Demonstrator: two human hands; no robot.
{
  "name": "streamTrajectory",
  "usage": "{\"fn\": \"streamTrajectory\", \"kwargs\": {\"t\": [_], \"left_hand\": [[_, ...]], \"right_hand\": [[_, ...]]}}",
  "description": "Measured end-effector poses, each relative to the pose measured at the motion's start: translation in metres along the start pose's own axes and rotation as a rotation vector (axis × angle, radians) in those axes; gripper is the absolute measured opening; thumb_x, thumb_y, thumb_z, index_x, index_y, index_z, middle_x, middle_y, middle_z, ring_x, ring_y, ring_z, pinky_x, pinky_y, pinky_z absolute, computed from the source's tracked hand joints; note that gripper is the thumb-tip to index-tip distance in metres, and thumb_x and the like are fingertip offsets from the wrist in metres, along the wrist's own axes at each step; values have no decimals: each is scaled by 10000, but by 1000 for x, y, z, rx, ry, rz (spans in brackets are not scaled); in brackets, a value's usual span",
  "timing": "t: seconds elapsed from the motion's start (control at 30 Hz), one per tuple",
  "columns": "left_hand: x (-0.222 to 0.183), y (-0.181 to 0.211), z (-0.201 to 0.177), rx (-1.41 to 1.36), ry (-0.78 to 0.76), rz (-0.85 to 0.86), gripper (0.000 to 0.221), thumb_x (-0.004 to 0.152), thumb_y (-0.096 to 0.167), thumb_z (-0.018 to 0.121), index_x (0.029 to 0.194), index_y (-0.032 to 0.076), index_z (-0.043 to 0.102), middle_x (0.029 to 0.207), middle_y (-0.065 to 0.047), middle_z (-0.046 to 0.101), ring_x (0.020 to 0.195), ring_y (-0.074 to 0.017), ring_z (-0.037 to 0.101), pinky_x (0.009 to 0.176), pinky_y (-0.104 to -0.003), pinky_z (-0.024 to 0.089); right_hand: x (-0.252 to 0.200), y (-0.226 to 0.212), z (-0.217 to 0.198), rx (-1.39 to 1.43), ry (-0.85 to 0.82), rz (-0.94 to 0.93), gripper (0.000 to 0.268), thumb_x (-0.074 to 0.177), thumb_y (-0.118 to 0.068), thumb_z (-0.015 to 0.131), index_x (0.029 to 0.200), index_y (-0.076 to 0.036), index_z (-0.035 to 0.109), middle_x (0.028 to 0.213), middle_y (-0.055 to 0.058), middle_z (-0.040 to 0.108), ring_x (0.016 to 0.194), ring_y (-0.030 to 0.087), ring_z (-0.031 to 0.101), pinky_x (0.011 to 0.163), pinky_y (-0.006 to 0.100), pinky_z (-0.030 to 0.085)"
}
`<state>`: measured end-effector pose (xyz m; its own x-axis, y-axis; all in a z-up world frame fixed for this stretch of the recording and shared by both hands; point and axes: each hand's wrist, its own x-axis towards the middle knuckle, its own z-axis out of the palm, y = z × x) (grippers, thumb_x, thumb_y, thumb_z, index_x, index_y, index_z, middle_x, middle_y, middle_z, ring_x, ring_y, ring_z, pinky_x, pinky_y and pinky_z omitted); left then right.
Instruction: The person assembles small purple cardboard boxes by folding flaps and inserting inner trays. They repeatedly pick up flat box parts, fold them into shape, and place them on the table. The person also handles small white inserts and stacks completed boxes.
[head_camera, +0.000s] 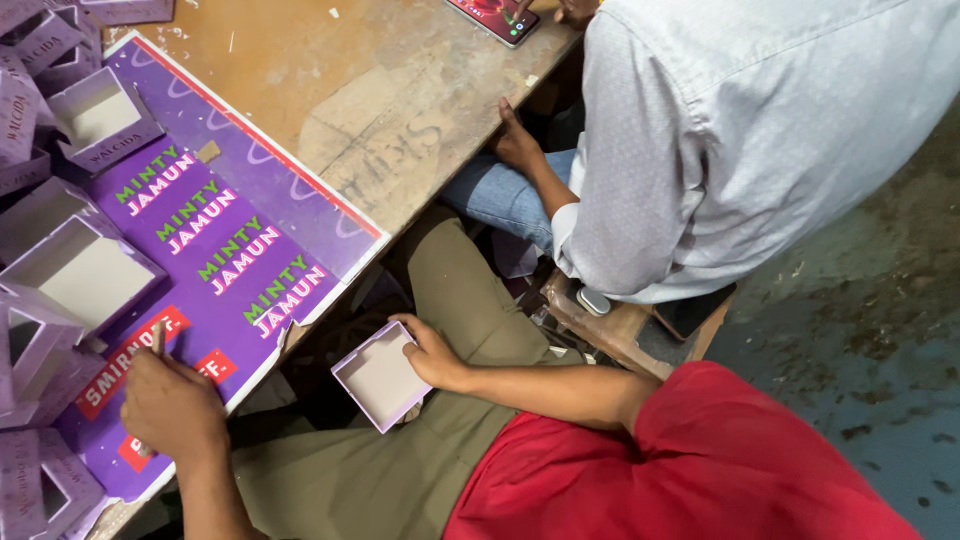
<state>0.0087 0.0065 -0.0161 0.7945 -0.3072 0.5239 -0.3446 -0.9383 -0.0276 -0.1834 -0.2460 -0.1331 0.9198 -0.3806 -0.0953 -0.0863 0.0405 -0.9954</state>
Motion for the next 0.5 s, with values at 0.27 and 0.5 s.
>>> {"fn": "streamTrajectory", "kwargs": {"t": [0.27, 0.5], "left_hand": [[2, 5, -6, -37, -25, 14, 116, 1114, 121, 578, 1078, 12, 593, 886, -146, 648, 876, -351, 643, 736, -479, 462], [11, 3, -9, -78, -94, -9, 289, 931, 31, 591, 1216, -13, 593, 999, -187, 637, 954, -382, 617, 816, -500, 468]], "right_hand": [[35, -104, 8, -101, 72, -601, 661, 831, 108, 405, 1485, 17, 429, 1319, 238, 616, 1231, 340, 629, 1098, 405, 494], [195, -179, 68, -194, 84, -912, 712, 900, 147, 478, 1553, -118, 377, 1464, 220, 527, 1378, 409, 558, 1181, 432, 467]]}}
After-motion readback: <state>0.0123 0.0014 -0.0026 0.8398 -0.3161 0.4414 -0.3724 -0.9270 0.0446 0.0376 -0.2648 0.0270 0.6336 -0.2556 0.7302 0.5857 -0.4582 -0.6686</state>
